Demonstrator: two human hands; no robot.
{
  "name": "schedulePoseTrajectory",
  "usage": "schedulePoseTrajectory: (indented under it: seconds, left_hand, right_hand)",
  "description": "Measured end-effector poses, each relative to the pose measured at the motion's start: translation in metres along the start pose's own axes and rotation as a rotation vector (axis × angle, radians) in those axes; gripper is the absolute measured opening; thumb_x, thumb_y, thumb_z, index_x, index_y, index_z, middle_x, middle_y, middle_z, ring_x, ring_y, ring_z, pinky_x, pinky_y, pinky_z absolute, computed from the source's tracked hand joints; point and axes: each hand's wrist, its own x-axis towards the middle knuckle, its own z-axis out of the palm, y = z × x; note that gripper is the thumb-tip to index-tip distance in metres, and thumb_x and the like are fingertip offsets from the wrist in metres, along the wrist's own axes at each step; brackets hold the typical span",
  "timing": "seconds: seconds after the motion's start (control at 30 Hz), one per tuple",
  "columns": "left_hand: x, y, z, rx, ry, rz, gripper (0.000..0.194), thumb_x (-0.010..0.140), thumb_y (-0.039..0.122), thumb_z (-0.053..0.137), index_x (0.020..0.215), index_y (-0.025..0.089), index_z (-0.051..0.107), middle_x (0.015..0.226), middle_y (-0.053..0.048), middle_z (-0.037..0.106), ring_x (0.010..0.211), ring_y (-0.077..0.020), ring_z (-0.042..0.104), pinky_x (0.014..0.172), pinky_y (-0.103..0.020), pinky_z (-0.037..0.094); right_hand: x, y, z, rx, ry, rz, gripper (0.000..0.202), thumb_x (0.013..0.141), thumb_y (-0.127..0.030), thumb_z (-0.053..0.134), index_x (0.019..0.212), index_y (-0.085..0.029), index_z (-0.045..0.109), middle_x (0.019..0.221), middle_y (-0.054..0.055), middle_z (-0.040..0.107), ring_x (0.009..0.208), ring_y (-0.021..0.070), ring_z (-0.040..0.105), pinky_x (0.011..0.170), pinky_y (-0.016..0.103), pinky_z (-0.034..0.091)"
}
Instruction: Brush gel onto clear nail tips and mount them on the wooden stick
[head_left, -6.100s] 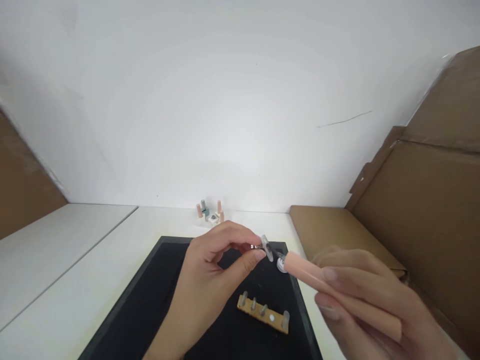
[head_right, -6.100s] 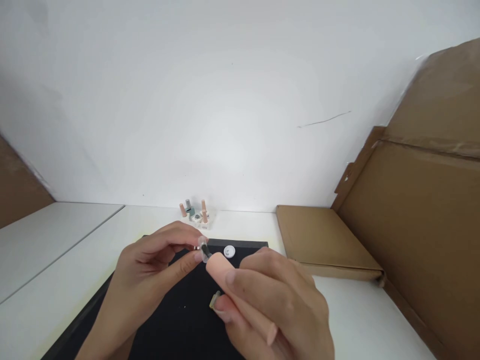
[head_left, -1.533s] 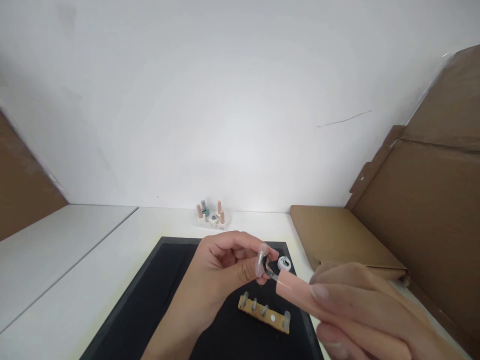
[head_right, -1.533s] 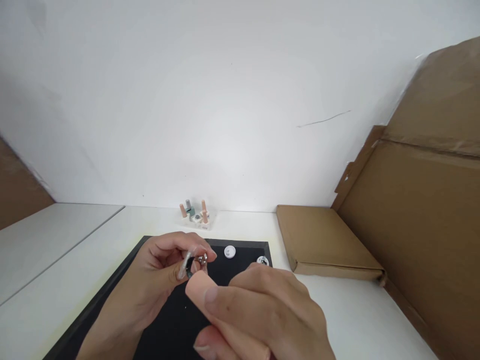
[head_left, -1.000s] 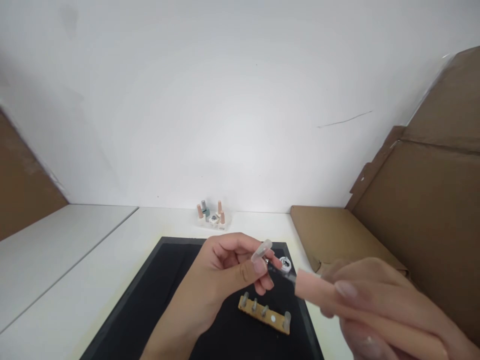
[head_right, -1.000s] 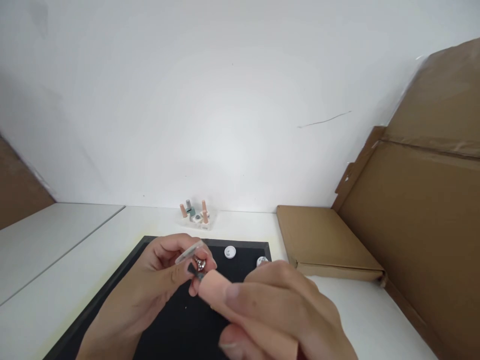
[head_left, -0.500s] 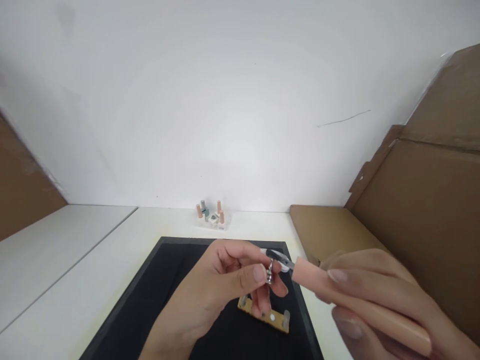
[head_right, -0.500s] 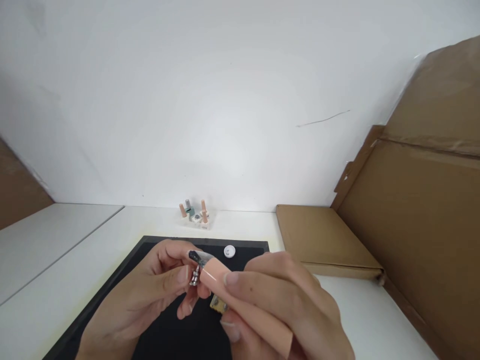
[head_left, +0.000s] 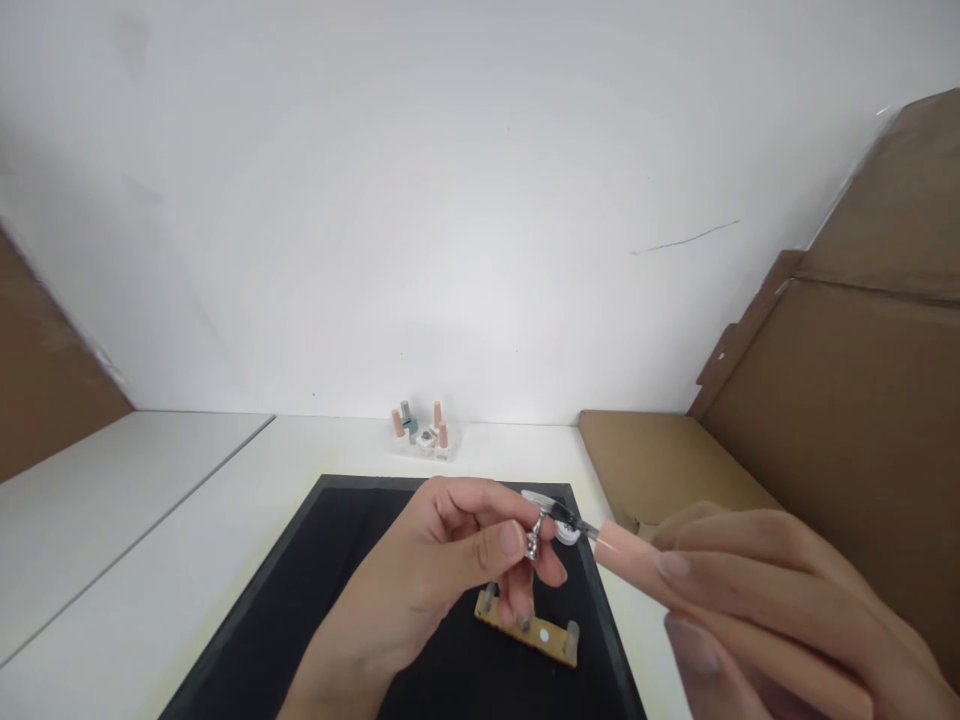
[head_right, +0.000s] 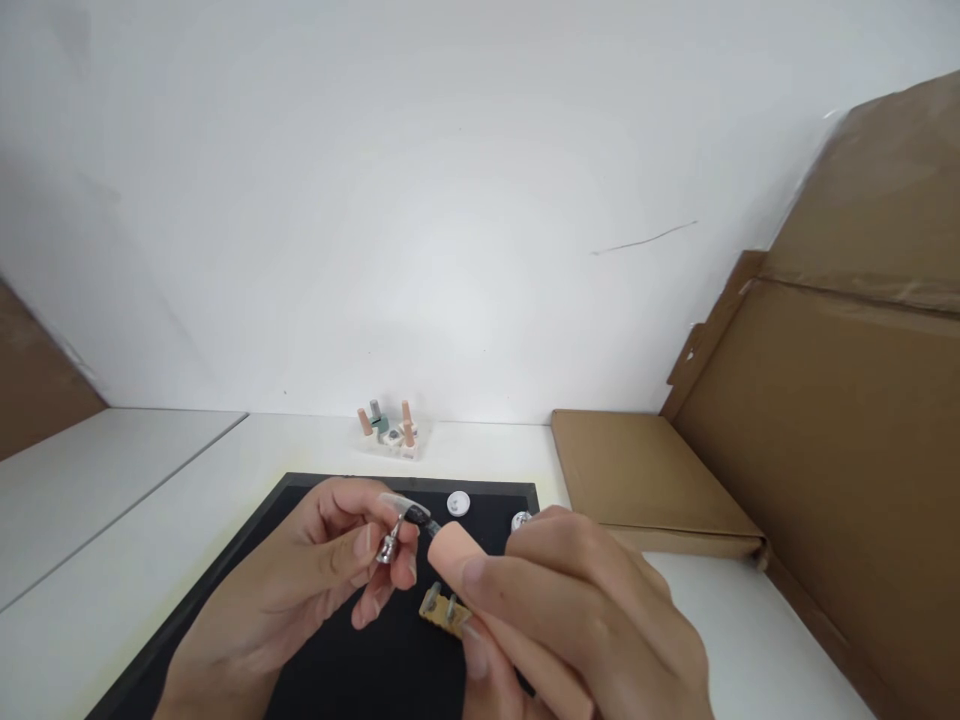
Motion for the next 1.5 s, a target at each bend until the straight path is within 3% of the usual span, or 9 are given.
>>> schedulePoseTrajectory:
  seconds: [0.1,0.37,0.5,0.57,0.67,0.77,0.97,1.33,1.5]
  left_hand:
    - [0.002,0.001,0.000,-0.010,0.008,0.003,0.012,0.075,0.030,0.087,0.079,0.020,0.083,0.069,-0.003,0.078,0.051,-0.0062,0.064,0.048,-0.013,0.049]
    - [0.003,0.004,0.000,0.102,0.073,-0.022,0.017,0.071,0.029,0.090,0.074,0.014,0.081,0.071,-0.003,0.078,0.054,-0.0058,0.063,0.053,-0.013,0.049]
    - [0.003,0.002,-0.002,0.147,0.095,-0.015,0.016,0.072,0.029,0.089,0.075,0.015,0.081,0.074,-0.004,0.077,0.058,-0.0071,0.063,0.055,-0.015,0.049]
    - [0.002,0.002,-0.004,0.152,0.105,-0.022,0.015,0.073,0.028,0.088,0.075,0.014,0.081,0.075,-0.004,0.078,0.059,-0.0076,0.063,0.056,-0.016,0.049]
    - [0.000,0.001,-0.004,0.146,0.109,-0.042,0.016,0.074,0.028,0.087,0.076,0.014,0.080,0.075,-0.005,0.077,0.059,-0.0080,0.063,0.057,-0.017,0.050]
    - [0.000,0.001,-0.003,0.142,0.097,-0.060,0.018,0.074,0.030,0.087,0.076,0.014,0.080,0.074,-0.005,0.077,0.057,-0.0085,0.063,0.056,-0.017,0.049]
    - [0.002,0.003,-0.002,0.173,0.075,-0.057,0.019,0.073,0.032,0.087,0.074,0.014,0.081,0.074,-0.005,0.077,0.056,-0.0078,0.062,0.055,-0.017,0.049]
    - [0.006,0.004,0.005,0.225,0.112,0.036,0.013,0.074,0.028,0.086,0.076,0.016,0.081,0.070,-0.002,0.072,0.060,-0.0097,0.060,0.060,-0.020,0.051]
    - [0.005,0.005,0.006,0.243,0.084,0.048,0.009,0.077,0.027,0.085,0.077,0.018,0.082,0.069,-0.002,0.071,0.060,-0.0092,0.059,0.062,-0.019,0.050]
  right_hand:
    - [-0.002,0.002,0.002,-0.007,0.014,0.013,0.026,0.078,-0.007,0.065,0.098,-0.021,0.073,0.075,0.002,0.070,0.061,0.0166,0.066,0.047,0.029,0.057]
    - [0.006,-0.004,0.023,0.180,0.261,0.047,0.022,0.076,-0.004,0.062,0.089,-0.020,0.069,0.066,-0.001,0.064,0.060,0.0153,0.057,0.044,0.030,0.044]
    - [-0.002,0.006,0.017,0.414,0.155,0.190,0.014,0.085,-0.013,0.067,0.096,-0.019,0.072,0.072,0.002,0.065,0.062,0.0161,0.057,0.045,0.030,0.044]
    - [-0.006,0.011,0.015,0.510,0.133,0.283,0.014,0.090,-0.015,0.063,0.100,-0.020,0.073,0.064,0.000,0.063,0.052,0.0142,0.056,0.041,0.028,0.044]
    - [-0.006,0.014,0.015,0.587,0.162,0.369,0.020,0.097,-0.015,0.055,0.103,-0.021,0.073,0.052,-0.004,0.060,0.037,0.0112,0.053,0.035,0.024,0.042]
    - [-0.003,0.013,0.016,0.584,0.190,0.399,0.018,0.095,-0.014,0.058,0.102,-0.022,0.073,0.055,-0.003,0.065,0.038,0.0120,0.058,0.036,0.023,0.047]
    - [-0.002,0.012,0.017,0.456,0.160,0.325,0.008,0.087,-0.018,0.070,0.093,-0.022,0.073,0.073,0.001,0.068,0.056,0.0143,0.062,0.047,0.027,0.049]
    - [0.009,0.009,0.016,0.453,-0.040,0.222,0.003,0.087,-0.018,0.065,0.089,-0.021,0.066,0.063,-0.001,0.062,0.052,0.0139,0.055,0.045,0.027,0.042]
    - [0.011,0.009,0.017,0.504,-0.042,0.197,0.006,0.093,-0.024,0.062,0.091,-0.020,0.067,0.066,0.001,0.066,0.052,0.0136,0.054,0.046,0.028,0.043]
